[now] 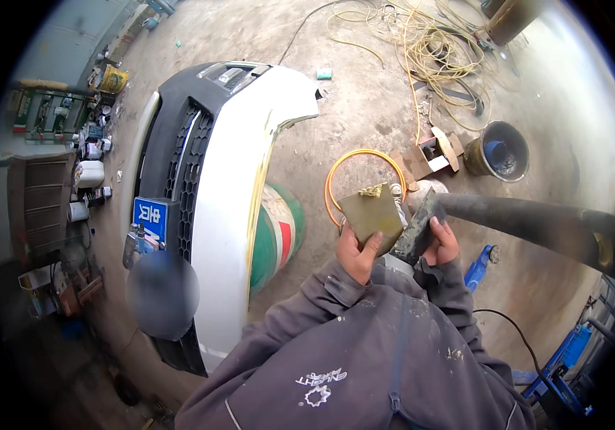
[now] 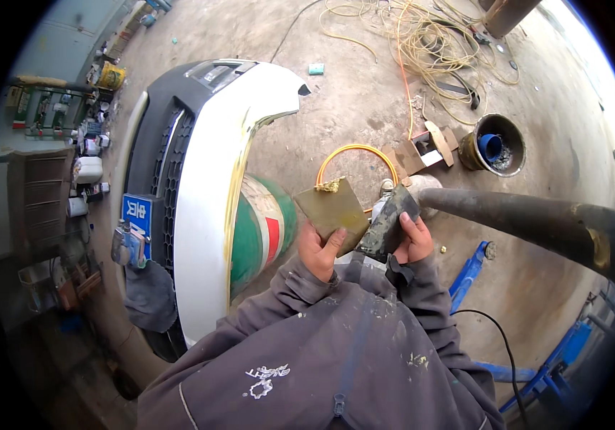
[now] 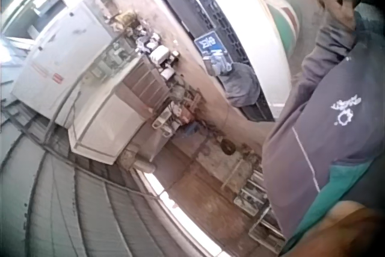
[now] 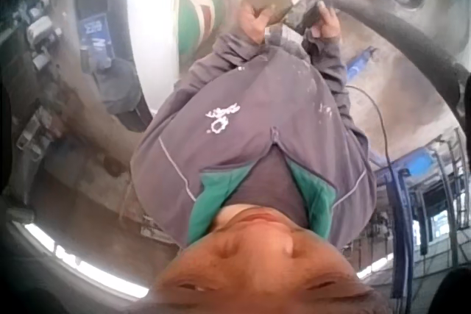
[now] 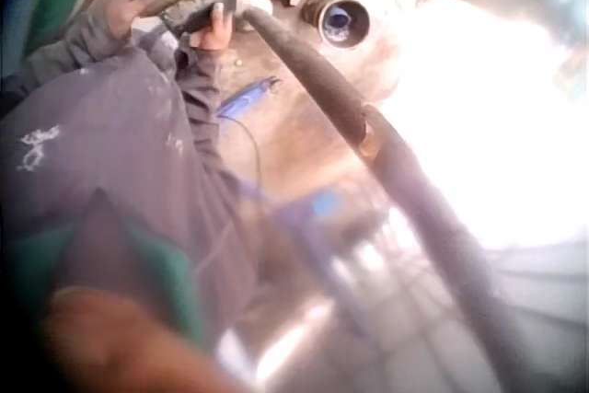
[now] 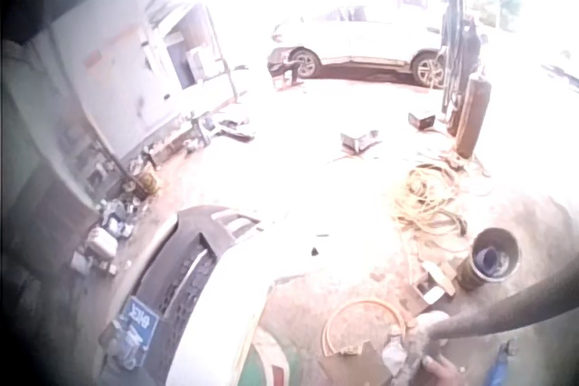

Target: The person applies yellow body filler to a white car bumper using a putty knife, spreading it along the edge and smoothing the surface. The person then scrapes excess filler from the tool and continues applying filler to different sections of the bumper.

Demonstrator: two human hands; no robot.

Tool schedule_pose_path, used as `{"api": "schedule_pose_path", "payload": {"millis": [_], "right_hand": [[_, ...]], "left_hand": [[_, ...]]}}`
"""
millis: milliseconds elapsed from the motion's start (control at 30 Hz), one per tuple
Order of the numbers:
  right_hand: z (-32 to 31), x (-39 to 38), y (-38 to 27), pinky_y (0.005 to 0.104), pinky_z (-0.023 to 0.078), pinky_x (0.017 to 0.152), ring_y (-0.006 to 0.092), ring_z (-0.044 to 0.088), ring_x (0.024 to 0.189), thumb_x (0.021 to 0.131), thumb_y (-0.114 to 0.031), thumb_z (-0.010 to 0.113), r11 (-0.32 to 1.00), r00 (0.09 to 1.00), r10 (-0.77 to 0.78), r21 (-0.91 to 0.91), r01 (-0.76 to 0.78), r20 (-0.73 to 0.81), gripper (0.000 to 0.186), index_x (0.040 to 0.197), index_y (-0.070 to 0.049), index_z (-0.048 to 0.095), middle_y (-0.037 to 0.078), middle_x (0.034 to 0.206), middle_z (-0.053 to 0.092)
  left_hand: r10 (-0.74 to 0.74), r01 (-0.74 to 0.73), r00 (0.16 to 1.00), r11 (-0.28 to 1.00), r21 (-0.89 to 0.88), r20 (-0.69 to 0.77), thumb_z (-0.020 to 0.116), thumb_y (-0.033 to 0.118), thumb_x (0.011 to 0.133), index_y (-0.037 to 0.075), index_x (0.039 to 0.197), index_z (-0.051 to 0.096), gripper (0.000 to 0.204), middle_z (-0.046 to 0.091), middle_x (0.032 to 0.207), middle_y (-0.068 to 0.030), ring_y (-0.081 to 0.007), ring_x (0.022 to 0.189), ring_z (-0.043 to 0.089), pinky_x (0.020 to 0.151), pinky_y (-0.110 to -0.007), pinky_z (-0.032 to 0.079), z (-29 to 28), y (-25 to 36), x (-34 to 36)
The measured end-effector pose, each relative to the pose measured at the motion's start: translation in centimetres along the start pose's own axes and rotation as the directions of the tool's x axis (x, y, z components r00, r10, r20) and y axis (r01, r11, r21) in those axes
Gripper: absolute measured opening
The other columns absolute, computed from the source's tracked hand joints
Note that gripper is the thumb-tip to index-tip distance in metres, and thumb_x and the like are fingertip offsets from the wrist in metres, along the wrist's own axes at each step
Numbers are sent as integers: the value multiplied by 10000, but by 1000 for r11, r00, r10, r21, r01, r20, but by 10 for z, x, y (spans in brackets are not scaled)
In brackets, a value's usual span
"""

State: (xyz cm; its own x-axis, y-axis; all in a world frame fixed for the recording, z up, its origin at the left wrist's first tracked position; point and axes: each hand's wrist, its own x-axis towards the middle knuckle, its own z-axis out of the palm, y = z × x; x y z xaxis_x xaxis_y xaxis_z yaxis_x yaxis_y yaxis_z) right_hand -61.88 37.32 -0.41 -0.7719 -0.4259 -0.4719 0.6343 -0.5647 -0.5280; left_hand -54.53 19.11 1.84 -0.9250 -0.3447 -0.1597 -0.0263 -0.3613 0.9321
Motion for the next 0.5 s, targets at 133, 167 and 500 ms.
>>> {"api": "schedule_pose_path", "payload": {"millis": [133, 167, 500], "right_hand": [[9, 52, -24, 413, 468, 932, 250, 586, 1071, 946, -96, 495, 998, 995, 68, -16, -67, 68, 309, 1242, -8, 506, 121, 1174, 596], [12, 65, -30, 413, 467, 932, 249, 588, 1066, 944, -93, 499, 995, 990, 97, -28, -95, 106, 309, 1242, -10, 507, 119, 1169, 598], [24, 262, 55, 307, 495, 706, 118, 593, 793, 891, -145, 600, 441, 975, -41, -872, 215, 220, 254, 1081, 24, 596, 65, 897, 661]], "left_hand": [[98, -78, 987, 985, 156, -126, 566, 106, 925, -24, 1253, 452, 370, 566, 1160, -109, -178, 1051, 544, 923, -310, 416, 0, -9, 14], [128, -95, 975, 979, 182, -181, 565, 116, 927, -29, 1249, 457, 369, 564, 1163, -113, -181, 1055, 540, 925, -312, 414, 1, -9, 17], [24, 1, 867, 999, 50, -498, 534, 97, 933, -62, 1272, 411, 394, 549, 1187, -142, -217, 1048, 550, 910, -348, 445, -45, 0, -13]]}}
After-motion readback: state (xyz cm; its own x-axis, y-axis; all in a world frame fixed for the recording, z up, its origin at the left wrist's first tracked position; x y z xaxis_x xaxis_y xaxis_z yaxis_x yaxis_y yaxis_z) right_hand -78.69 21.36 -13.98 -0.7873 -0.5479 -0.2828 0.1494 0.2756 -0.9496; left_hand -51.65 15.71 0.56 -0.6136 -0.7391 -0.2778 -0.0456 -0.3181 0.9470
